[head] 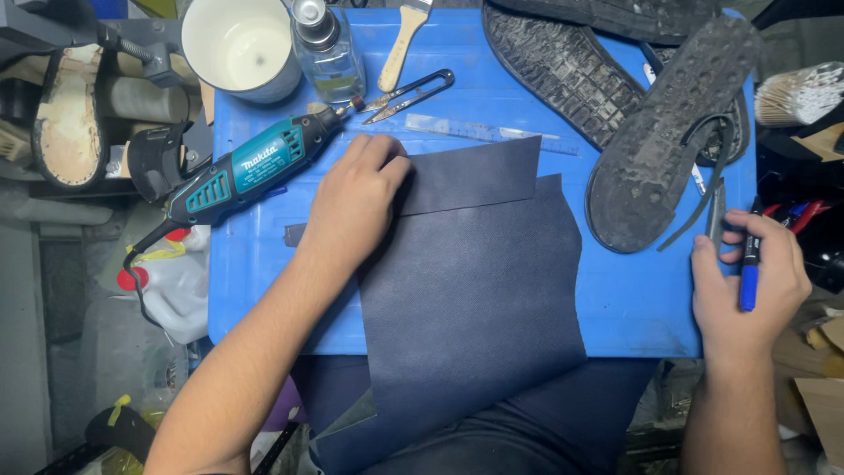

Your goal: The person marks a dark sheet of leather with a blue marker using a ruler, then cuts along the marked lines with a utility knife. The cut pieces are set aside on the blue work surface.

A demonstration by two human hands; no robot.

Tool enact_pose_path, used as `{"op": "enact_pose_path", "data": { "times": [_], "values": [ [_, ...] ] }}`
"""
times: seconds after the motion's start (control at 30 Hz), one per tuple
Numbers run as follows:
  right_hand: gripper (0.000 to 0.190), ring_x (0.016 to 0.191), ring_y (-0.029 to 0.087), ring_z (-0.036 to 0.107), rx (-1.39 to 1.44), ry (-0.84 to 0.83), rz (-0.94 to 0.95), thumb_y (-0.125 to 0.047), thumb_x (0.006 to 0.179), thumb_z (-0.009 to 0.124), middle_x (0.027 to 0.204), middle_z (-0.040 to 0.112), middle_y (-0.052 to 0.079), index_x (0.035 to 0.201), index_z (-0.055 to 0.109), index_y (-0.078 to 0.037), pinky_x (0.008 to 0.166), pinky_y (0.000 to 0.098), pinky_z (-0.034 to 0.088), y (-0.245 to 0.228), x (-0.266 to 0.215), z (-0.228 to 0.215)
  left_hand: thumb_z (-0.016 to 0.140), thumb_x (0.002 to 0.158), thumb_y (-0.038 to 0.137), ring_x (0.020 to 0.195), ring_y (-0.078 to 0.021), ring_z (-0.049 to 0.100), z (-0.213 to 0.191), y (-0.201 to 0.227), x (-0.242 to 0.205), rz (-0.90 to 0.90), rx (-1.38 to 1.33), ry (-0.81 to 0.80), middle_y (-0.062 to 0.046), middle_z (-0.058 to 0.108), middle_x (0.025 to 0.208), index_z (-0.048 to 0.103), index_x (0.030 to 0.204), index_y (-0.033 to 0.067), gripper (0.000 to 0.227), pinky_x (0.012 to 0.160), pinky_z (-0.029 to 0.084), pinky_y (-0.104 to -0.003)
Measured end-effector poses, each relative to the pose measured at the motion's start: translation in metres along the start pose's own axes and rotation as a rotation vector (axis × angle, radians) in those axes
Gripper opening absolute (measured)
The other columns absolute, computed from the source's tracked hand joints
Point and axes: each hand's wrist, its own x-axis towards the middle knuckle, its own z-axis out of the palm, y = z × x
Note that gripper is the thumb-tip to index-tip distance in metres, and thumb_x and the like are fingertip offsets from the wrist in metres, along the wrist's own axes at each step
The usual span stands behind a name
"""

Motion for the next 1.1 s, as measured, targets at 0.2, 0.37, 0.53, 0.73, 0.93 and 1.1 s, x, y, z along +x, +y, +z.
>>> {"op": "enact_pose_path", "data": {
  "times": [0.2,0.37,0.53,0.73,0.93,1.1],
  "values": [
    [0.031,0.109,0.033,0.065,-0.222,0.067,-0.313,0.010,0.088,0.081,0.118,0.071,0.020,0.114,0.063,0.005,0.094,0.0380,0.055,-0.016,0.007,-0.002,0.074,0.087,0.011,0.113,-0.0341,0.062,-0.012,0.007,-0.003,0.073,-0.130,0.020,-0.013,0.066,0.119,0.072,0.109,0.0039,0.023,0.094,0.052,-0.045],
    [0.027,0.113,0.023,0.064,0.013,0.017,-0.188,0.005,0.101,0.077,0.130,0.069,0.017,0.121,0.061,0.001,0.098,0.0298,0.053,-0.007,0.005,0.003,0.074,0.091,0.006,0.111,-0.0339,0.067,-0.026,0.005,-0.009,-0.028,-0.181,0.079,-0.014,0.069,0.119,0.071,0.111,0.0039,0.021,0.092,0.055,-0.043],
    [0.023,0.112,0.022,0.059,0.249,-0.106,-0.177,0.003,0.109,0.070,0.135,0.062,0.017,0.126,0.055,0.003,0.102,0.0299,0.047,-0.009,0.006,0.026,0.072,0.094,0.005,0.089,-0.0301,0.073,-0.056,-0.011,-0.033,-0.451,-0.218,0.265,-0.014,0.072,0.103,0.070,0.109,0.0036,0.014,0.074,0.057,-0.040],
    [0.018,0.117,0.028,0.065,0.032,-0.231,-0.525,0.002,0.106,0.073,0.128,0.069,0.013,0.117,0.059,-0.001,0.105,0.0355,0.051,-0.072,0.041,0.050,0.072,0.093,0.004,0.095,-0.0374,0.070,-0.042,-0.018,-0.024,-0.190,-0.115,0.261,-0.016,0.071,0.101,0.070,0.105,0.0020,0.013,0.084,0.056,-0.045],
    [0.028,0.109,0.042,0.066,-0.096,-0.435,-0.677,0.004,0.085,0.070,0.115,0.070,0.023,0.113,0.067,0.003,0.093,0.0469,0.053,-0.131,0.093,0.090,0.071,0.096,0.006,0.094,-0.0348,0.072,-0.034,-0.019,-0.018,-0.197,-0.248,0.277,-0.014,0.073,0.102,0.070,0.108,0.0041,0.012,0.082,0.057,-0.042],
    [0.023,0.107,0.037,0.067,-0.076,-0.491,-0.659,-0.001,0.090,0.073,0.104,0.070,0.018,0.112,0.066,0.000,0.102,0.0453,0.053,-0.131,0.108,0.101,0.073,0.096,0.008,0.080,-0.0237,0.074,-0.046,-0.021,-0.032,-0.330,-0.356,0.281,-0.011,0.075,0.100,0.072,0.108,0.0042,0.013,0.067,0.057,-0.033]
  ]
}}
